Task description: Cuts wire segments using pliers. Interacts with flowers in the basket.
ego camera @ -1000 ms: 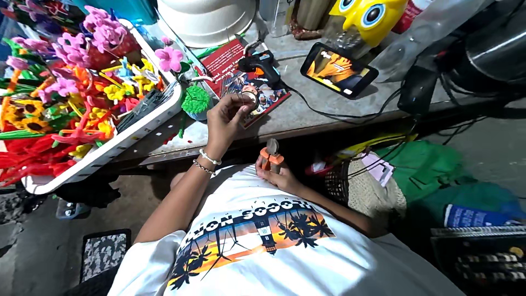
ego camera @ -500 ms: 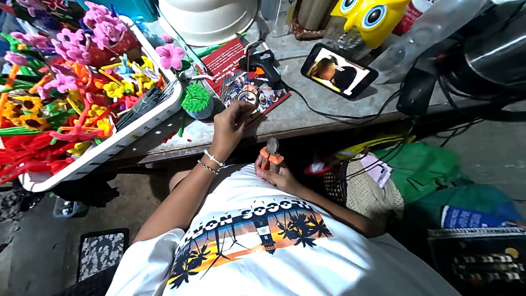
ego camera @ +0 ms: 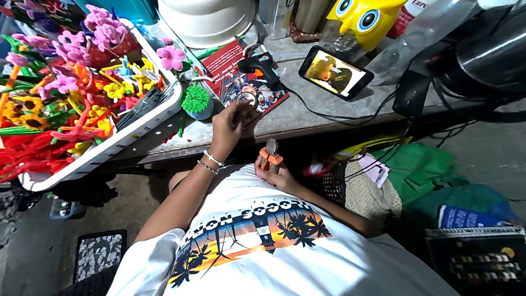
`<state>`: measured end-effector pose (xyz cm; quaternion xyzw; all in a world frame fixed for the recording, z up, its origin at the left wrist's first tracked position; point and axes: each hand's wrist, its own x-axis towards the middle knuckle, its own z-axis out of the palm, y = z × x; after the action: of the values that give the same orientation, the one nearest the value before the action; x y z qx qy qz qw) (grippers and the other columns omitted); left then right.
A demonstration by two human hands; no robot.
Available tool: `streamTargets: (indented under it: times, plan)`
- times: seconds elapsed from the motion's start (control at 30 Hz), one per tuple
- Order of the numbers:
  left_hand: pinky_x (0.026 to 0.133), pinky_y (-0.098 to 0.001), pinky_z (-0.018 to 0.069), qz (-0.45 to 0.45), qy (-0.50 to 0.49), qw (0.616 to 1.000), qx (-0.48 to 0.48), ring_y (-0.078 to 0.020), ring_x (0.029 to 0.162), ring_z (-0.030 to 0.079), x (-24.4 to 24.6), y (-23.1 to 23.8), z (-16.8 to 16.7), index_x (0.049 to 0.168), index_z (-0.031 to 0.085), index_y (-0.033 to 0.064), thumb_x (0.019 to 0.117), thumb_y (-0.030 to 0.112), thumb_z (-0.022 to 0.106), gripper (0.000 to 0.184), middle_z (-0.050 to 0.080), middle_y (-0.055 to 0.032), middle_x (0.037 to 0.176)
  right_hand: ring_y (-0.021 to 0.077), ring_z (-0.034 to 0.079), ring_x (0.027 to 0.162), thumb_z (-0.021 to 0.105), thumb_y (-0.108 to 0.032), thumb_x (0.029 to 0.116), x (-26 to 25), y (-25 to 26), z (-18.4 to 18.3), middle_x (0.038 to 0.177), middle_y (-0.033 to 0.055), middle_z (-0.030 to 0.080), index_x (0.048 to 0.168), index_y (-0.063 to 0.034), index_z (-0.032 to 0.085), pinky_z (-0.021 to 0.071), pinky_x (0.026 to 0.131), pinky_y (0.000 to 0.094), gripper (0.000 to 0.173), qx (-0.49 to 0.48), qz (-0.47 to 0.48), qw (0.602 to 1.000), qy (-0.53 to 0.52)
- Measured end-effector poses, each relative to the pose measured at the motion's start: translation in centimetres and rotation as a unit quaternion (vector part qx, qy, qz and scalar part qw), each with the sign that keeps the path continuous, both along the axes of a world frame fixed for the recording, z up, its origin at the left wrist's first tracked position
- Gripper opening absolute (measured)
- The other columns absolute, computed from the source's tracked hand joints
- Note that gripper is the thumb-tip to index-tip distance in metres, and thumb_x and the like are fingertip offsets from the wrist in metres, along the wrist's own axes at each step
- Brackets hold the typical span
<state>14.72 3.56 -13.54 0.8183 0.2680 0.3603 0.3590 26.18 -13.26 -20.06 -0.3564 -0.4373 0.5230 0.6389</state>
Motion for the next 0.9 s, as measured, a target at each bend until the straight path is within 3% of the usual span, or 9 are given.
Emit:
streamTargets:
  times: [0.2,0.43,0.53,0.63,0.73,0.8,0.9]
  plan:
    - [0.089,-0.0282,0.0596,-0.008,-0.045,0.999,0.001,-0.012,0.096,0.073,0.5,1.4,-1.0,0.117,0.068,-0.0046,0.097,-0.003,0.062,0.02,0.075,-0.0119,0.109,0.0011,0.06,0.078,0.061,-0.012,0.0967,0.1,0.1,-0.2,0.09,-0.0063,0.064,0.108,-0.0059,0.058,0.0506,0.069,0.0199,0.013,0.006,0.004,1.0,-0.008]
    - [0.084,-0.0281,0.0585,-0.035,0.01,0.999,-0.001,-0.0131,0.093,0.071,-0.1,-0.1,0.6,0.121,0.063,-0.0026,0.0961,-0.006,0.059,0.025,0.071,-0.0138,0.11,0.0015,0.06,0.078,0.062,-0.011,0.0966,0.0,-0.1,0.2,0.091,-0.0054,0.064,0.108,-0.005,0.058,0.0508,0.07,0.02,0.013,0.002,0.0,1.0,-0.007]
    - [0.082,-0.0287,0.0587,-0.036,0.014,0.999,0.007,-0.0136,0.09,0.07,0.1,0.0,0.7,0.12,0.063,-0.0026,0.0953,-0.007,0.058,0.026,0.071,-0.0138,0.108,0.0039,0.062,0.079,0.063,-0.01,0.0957,0.2,0.4,1.5,0.092,-0.003,0.066,0.107,-0.0033,0.061,0.0542,0.073,0.0235,0.013,-0.003,-0.055,0.998,-0.039]
    - [0.083,-0.0293,0.0594,-0.035,0.007,0.999,0.01,-0.0139,0.09,0.071,0.1,0.2,0.4,0.121,0.063,-0.0025,0.0956,-0.007,0.058,0.026,0.072,-0.0134,0.109,0.0041,0.061,0.07,0.066,-0.009,0.0934,0.9,2.3,3.6,0.085,-0.0023,0.066,0.109,-0.001,0.063,0.0536,0.063,0.0227,0.017,-0.013,-0.144,0.982,-0.118]
    - [0.082,-0.0284,0.0593,-0.034,0.01,0.999,0.02,-0.0134,0.089,0.071,-0.1,-0.1,0.6,0.121,0.064,-0.0015,0.0981,-0.005,0.059,0.023,0.072,-0.0129,0.107,0.0046,0.061,0.068,0.069,-0.01,0.0938,2.2,4.9,6.1,0.093,0.0002,0.067,0.117,-0.0017,0.062,0.0527,0.058,0.0214,0.026,-0.029,-0.206,0.963,-0.171]
    - [0.08,-0.0279,0.0588,-0.031,0.018,0.999,0.025,-0.0136,0.085,0.071,-0.6,-0.7,1.3,0.12,0.064,-0.0015,0.0986,-0.004,0.06,0.022,0.072,-0.0133,0.104,0.004,0.063,0.072,0.071,-0.009,0.0941,3.0,6.5,7.9,0.097,0.0009,0.068,0.119,-0.0022,0.06,0.0543,0.062,0.0204,0.028,-0.023,-0.234,0.952,-0.196]
    - [0.078,-0.0265,0.0583,-0.032,0.023,0.999,0.031,-0.0125,0.084,0.07,-0.7,-0.6,1.4,0.121,0.064,-0.0013,0.0968,-0.005,0.062,0.024,0.072,-0.0127,0.102,0.0051,0.068,0.081,0.074,0.0,0.0871,3.6,9.0,9.4,0.099,0.0033,0.072,0.113,0.002,0.061,0.0583,0.074,0.023,0.029,0.039,-0.265,0.941,-0.205]
